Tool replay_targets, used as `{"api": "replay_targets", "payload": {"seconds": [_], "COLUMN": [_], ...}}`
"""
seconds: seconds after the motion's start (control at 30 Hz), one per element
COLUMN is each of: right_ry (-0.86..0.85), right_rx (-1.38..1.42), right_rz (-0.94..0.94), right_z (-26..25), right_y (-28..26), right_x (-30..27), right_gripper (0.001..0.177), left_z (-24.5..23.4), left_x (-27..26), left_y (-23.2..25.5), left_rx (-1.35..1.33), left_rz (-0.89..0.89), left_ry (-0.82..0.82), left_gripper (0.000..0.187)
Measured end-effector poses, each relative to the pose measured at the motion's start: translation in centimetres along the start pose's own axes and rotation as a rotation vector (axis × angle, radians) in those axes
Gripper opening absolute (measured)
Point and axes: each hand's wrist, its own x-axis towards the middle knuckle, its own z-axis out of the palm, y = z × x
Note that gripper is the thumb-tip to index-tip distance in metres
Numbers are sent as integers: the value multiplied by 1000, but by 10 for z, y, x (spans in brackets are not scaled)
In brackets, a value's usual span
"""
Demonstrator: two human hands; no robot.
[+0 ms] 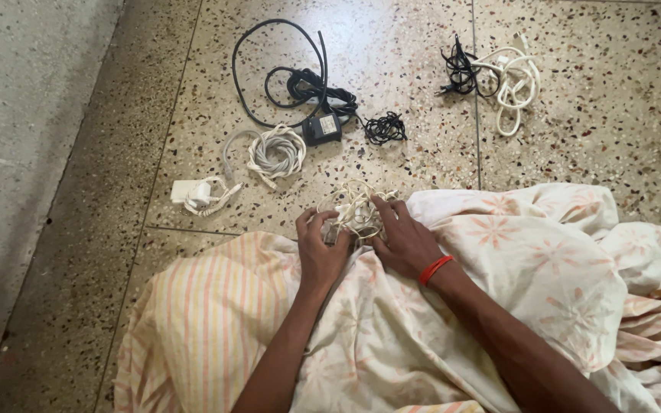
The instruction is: The person sits on the floor and untangles a white power cable by hand. They repeatedly pull, twist, and separate the loops of the cord to straighten it. Other cables and a power adapter are visible on the floor nearby.
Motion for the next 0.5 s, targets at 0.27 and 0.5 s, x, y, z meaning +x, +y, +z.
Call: {"api": "replay_targets", "payload": {"seconds": [0.27, 0.5], "right_ry": [137, 319], "right_rx": [149, 370], "right_rz": [-44, -201], "right_z": [-12, -8], "right_y": [-11, -10], "right_x": [-1, 7], "right_gripper": [31, 20], "left_z": [-2, -2], "left_x": [2, 8], "left_y": [3, 1], "left_rx": [-56, -216], "left_rz": [-52, -54], "left_ry": [-24, 7], "left_gripper": [24, 26]}}
